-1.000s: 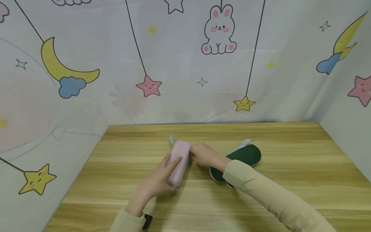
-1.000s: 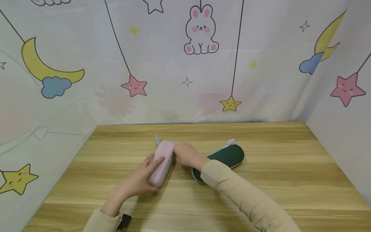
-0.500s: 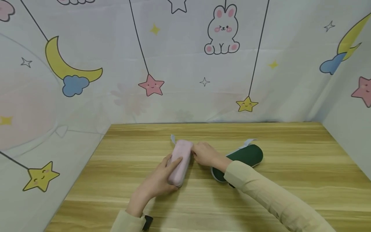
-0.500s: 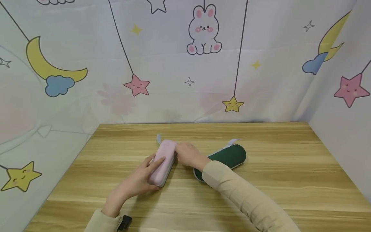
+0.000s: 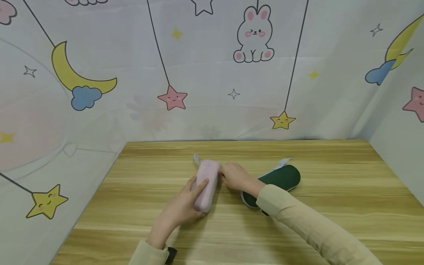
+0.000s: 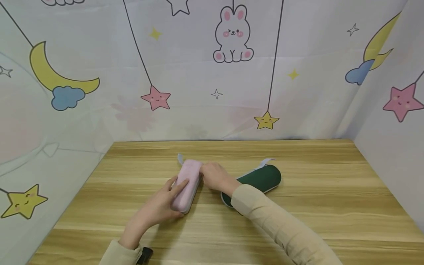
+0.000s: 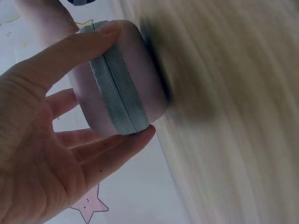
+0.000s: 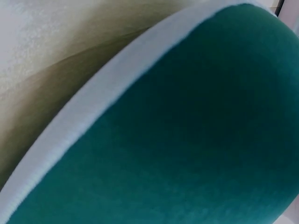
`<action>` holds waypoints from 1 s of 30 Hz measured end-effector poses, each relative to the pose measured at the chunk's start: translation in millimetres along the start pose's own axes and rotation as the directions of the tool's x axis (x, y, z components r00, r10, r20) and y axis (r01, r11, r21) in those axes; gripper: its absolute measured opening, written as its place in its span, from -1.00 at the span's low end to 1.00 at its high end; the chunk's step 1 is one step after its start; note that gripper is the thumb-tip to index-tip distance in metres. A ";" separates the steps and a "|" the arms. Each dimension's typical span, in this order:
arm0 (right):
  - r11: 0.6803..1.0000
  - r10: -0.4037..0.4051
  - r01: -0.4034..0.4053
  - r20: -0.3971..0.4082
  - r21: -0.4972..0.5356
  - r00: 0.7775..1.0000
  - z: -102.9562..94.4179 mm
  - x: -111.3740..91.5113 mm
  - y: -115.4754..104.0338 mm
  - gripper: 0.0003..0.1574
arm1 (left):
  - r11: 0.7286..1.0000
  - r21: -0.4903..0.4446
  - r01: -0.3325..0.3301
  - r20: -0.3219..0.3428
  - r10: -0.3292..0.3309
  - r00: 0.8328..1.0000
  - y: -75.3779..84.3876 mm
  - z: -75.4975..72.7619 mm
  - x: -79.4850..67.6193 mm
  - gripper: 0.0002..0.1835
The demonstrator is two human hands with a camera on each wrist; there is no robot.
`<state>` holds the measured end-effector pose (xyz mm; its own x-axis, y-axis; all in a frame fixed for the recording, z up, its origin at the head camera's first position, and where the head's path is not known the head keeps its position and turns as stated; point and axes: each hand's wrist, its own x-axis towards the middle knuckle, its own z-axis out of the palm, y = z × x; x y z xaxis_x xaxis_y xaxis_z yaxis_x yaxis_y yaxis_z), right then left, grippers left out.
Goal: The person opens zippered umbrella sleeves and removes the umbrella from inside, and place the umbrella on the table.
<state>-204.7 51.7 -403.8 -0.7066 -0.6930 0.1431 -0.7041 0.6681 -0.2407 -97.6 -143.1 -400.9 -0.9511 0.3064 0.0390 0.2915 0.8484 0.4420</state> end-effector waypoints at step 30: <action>0.999 -0.012 0.014 -0.061 0.034 0.998 4.6 -5.4 0.7 -0.75 | 0.995 0.096 -0.003 -0.090 0.012 0.996 13.2 9.4 2.0 0.03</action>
<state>-201.0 54.7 -409.1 -0.7010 -0.6833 0.2044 -0.7112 0.6485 -0.2714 -94.7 -127.2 -403.3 -0.9528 0.2766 0.1247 0.3032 0.8847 0.3541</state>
